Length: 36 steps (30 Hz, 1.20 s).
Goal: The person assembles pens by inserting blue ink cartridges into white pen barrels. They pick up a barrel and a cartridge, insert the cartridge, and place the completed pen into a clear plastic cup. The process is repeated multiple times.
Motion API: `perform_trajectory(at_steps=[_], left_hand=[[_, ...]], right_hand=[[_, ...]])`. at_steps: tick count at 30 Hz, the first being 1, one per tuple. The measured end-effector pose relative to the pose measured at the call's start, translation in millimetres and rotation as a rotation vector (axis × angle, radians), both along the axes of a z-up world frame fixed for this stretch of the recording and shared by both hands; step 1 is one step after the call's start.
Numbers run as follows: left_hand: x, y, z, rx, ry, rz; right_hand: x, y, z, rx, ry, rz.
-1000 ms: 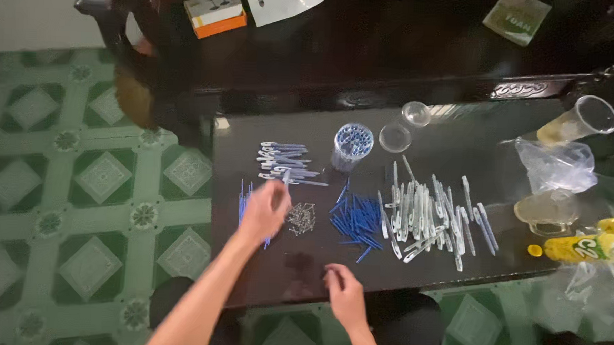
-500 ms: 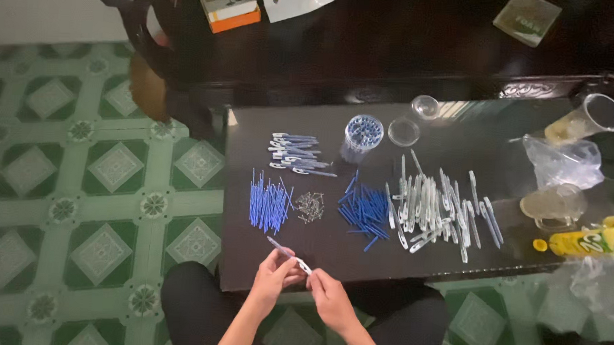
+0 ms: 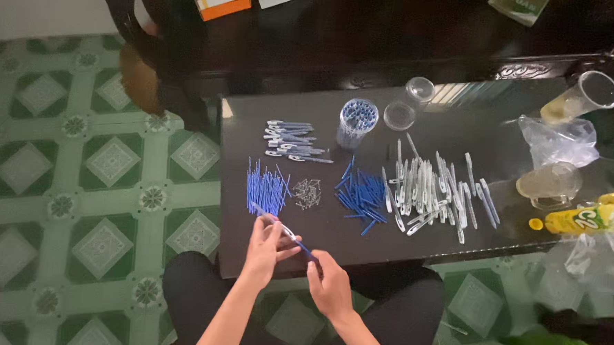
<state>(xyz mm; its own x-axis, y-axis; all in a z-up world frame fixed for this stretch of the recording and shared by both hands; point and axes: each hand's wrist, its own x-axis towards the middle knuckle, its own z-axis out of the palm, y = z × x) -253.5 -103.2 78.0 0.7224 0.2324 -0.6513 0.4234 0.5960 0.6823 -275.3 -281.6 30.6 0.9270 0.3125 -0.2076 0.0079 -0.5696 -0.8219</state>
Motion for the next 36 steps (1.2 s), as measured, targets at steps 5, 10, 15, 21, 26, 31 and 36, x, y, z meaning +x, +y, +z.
perform_trajectory(at_steps=[5,10,15,21,26,31,36], left_hand=[[-5.2,-12.9,-18.9,0.07,-0.028,-0.087],[3.3,-1.5,-17.3,0.082,0.034,-0.021],[8.5,2.6,-36.7,0.059,0.007,-0.076],[-1.6,-12.1,-39.0,0.079,0.051,-0.153],[-1.7,-10.2,-41.4,0.069,0.069,-0.13],[12.8,10.6,-52.7,0.045,0.029,-0.039],[46.5,14.3,-17.3,0.154,0.126,-0.123]], right_hand=[[10.4,10.5,6.9,0.13,-0.011,-0.04],[6.2,-3.1,-5.6,0.097,0.046,-0.028],[3.3,-6.0,-2.9,0.292,0.529,-0.142],[15.1,-1.0,-1.7,0.189,0.374,-0.097],[14.0,-0.3,-12.5,0.161,0.341,-0.021],[7.2,-13.8,-8.3,0.132,0.387,-0.006],[4.9,-19.0,-14.4,0.171,0.419,-0.053]])
